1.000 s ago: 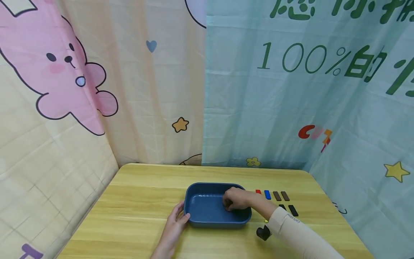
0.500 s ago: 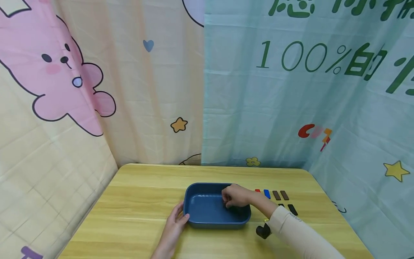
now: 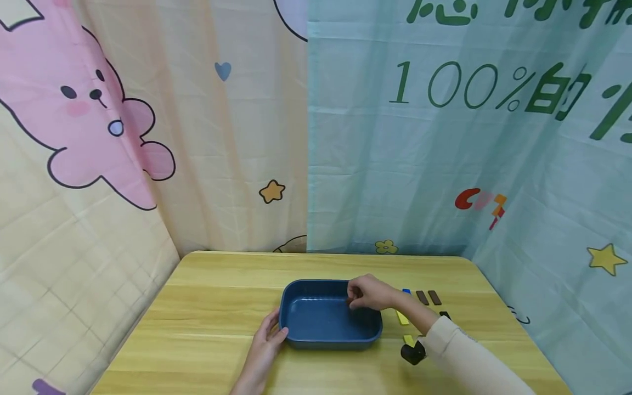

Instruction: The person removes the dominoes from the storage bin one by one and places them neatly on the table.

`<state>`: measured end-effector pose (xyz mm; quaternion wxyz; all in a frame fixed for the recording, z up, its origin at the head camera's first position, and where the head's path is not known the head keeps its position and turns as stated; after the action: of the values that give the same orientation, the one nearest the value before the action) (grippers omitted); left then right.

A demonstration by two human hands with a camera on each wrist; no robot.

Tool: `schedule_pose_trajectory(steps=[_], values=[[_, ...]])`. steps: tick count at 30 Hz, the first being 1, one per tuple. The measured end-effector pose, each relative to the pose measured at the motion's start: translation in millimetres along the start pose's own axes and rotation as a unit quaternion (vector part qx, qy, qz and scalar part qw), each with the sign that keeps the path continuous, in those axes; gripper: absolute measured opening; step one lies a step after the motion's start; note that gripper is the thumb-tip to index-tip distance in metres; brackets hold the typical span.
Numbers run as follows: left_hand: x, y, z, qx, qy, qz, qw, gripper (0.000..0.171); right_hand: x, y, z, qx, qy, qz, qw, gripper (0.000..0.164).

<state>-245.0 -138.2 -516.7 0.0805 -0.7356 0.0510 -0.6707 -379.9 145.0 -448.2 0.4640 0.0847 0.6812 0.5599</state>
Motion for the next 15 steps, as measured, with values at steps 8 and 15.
schedule_pose_trajectory(steps=[8,15], values=[[-0.3,-1.0,-0.9,-0.002,-0.001,0.003,1.0,0.062,8.9,14.8,24.9,0.034,-0.024,-0.065,0.997,0.018],[-0.9,-1.2,-0.9,-0.001,0.0,-0.002,1.0,0.062,22.5,19.1,45.2,0.058,-0.066,-0.126,0.988,0.016]])
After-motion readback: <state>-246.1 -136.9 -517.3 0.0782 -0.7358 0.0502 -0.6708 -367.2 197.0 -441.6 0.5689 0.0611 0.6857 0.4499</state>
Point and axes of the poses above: each hand's wrist, its own z-axis away from the middle knuckle, its own y-axis out of the back of the hand, x = y × z, the point moved 2 cm from there along -z, towards the middle knuckle, and after that the axes turned 8 degrees about -y, right-handed, at the moved point
